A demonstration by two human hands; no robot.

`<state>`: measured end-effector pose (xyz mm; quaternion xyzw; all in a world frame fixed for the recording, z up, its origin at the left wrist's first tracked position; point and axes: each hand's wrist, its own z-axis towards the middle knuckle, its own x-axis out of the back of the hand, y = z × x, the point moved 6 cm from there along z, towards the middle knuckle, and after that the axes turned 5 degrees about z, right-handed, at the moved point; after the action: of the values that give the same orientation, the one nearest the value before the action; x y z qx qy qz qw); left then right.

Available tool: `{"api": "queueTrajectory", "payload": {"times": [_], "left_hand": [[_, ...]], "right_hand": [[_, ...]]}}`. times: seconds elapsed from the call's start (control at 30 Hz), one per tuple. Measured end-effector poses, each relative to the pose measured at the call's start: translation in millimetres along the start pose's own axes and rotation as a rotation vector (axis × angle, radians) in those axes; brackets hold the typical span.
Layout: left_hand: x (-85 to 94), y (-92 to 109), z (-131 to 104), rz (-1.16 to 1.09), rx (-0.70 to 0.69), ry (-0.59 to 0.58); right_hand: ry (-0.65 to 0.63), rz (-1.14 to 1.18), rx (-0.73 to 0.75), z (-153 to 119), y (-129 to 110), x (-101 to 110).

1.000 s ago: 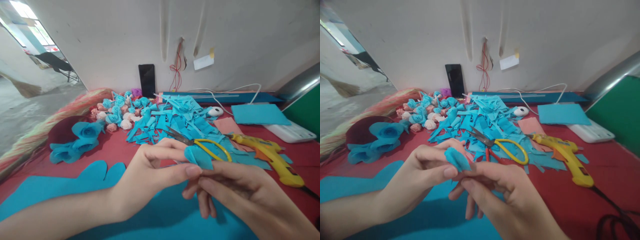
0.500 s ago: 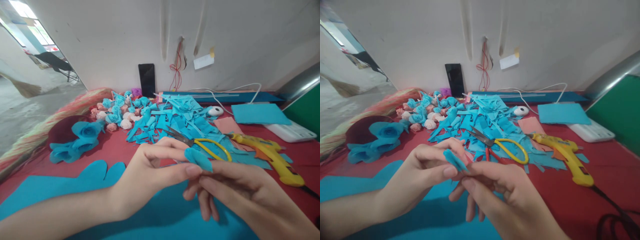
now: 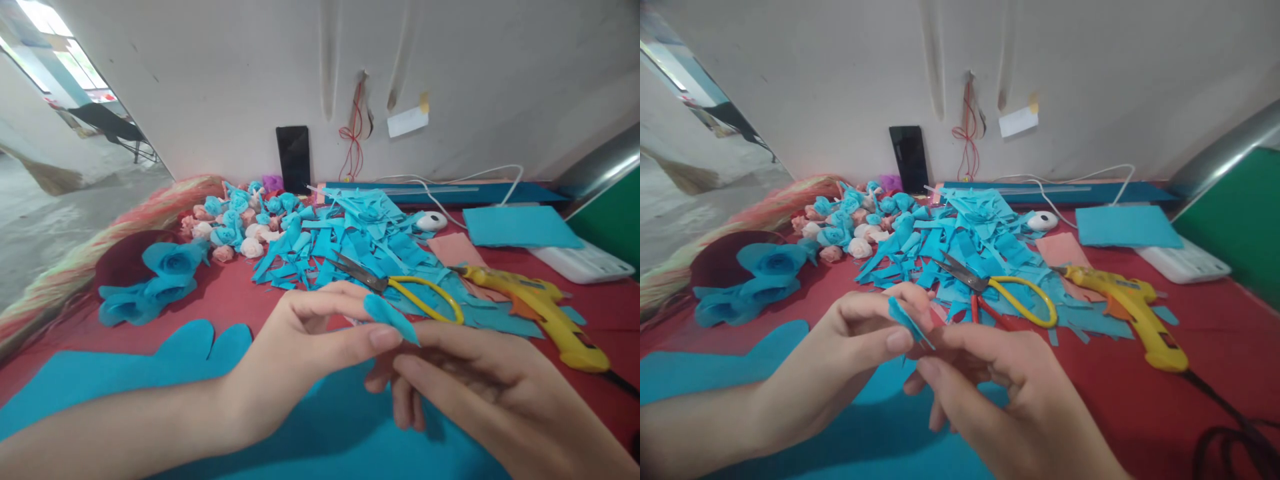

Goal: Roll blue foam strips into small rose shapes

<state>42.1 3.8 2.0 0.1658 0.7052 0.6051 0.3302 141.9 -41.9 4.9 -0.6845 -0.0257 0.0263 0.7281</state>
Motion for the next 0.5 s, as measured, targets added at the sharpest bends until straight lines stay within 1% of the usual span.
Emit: {"api": "queueTrajectory", "payload": {"times": [0.07, 0.23, 0.4, 0.5], "left_hand": [[-0.3, -0.3, 0.2, 0.017, 0.004, -0.012], [3.8, 0.0, -0.5, 0.046, 0.004, 0.051], [5.6, -0.8, -2.2, 0.076, 0.017, 0.093], [6.6, -0.6, -0.3, 0.092, 0.022, 0.107]], "right_hand": [[0.088, -0.102, 0.035, 0.8, -3.5, 5.2], [0.262, -0.318, 0.056, 3.7, -7.4, 11.1], [0.343, -0.402, 0.145, 2.8, -11.6, 8.3], [0.363, -0.418, 0.203, -1.5, -13.8, 10.8]]}}
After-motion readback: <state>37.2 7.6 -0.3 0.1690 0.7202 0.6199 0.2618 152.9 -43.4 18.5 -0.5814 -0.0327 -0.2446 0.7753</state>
